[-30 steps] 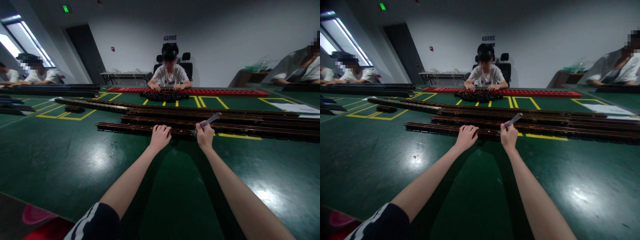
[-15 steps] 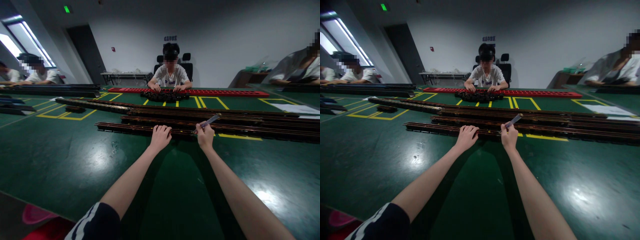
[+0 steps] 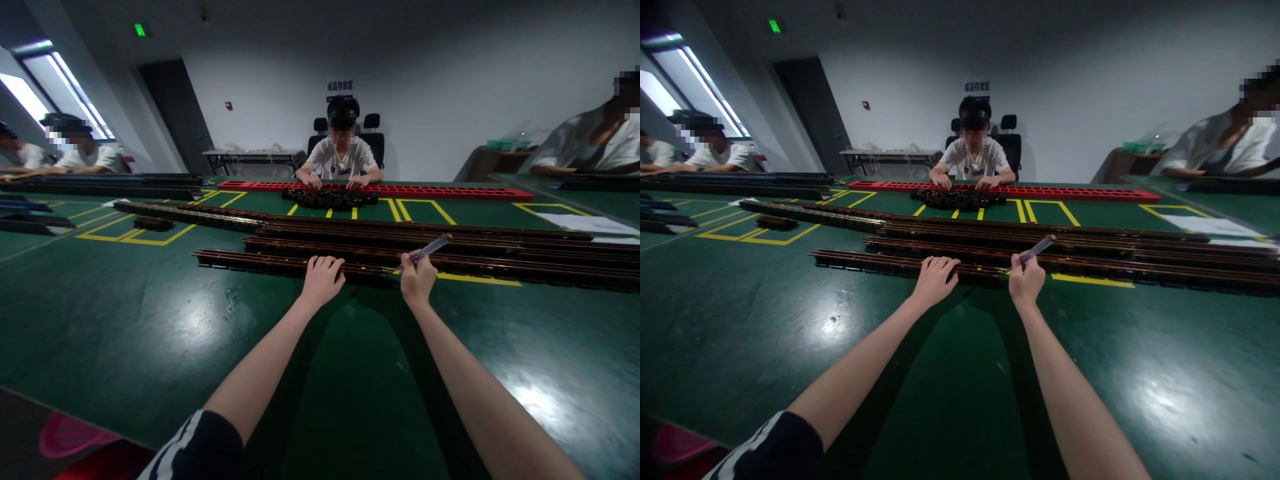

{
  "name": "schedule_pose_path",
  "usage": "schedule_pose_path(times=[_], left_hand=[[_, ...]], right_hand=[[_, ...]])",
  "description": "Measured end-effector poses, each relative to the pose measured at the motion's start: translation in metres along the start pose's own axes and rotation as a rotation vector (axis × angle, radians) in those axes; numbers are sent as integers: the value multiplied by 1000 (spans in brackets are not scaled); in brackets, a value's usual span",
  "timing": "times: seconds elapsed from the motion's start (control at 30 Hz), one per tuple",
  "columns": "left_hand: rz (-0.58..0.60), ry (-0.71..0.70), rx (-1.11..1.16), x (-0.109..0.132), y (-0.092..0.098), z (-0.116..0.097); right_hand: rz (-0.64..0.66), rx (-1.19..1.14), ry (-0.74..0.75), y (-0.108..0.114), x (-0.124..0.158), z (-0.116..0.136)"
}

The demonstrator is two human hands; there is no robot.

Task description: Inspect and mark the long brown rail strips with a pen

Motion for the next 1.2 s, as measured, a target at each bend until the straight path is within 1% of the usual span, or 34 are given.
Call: schedule_pose_path(times=[0.1,0.2,0.37,0.47,0.63,0.8,0.9,1.07,1.13,1.2], left_hand=[[1,-1,4,0,0,0],[-2,-13,5,1,0,0],[-16,-31,-16,0,0,-1],[-28,-40,-43,0,0,-2],[-37,-69,-64,1,-1,-4],[-32,-121,-46,1,-2,-8],[-19,-139,-25,1,-3,-10],[2,-132,13,1,-2,-10],[0,-126,30,1,0,-10],[2,-112,37,0,1,-10]], right_hand=[[-68,51,16,9,1,2],[-97,67,52,13,3,7],[-47,43,183,8,7,16],[-57,-19,228,6,11,20],[47,-53,312,-11,22,37],[153,-110,367,-31,35,53],[211,-19,427,-42,42,56],[389,349,550,-61,51,55],[443,447,570,-65,52,54],[475,494,586,-66,52,55]])
Point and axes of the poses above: each hand's wrist, its own x-axis away from the middle knuckle, its own y-axis out of the back of the hand, z = x × y, the point moved 8 cm from there along -x, towards the middle knuckle, and after that the axes turned 4 degrees about y, right-handed, at the moved point
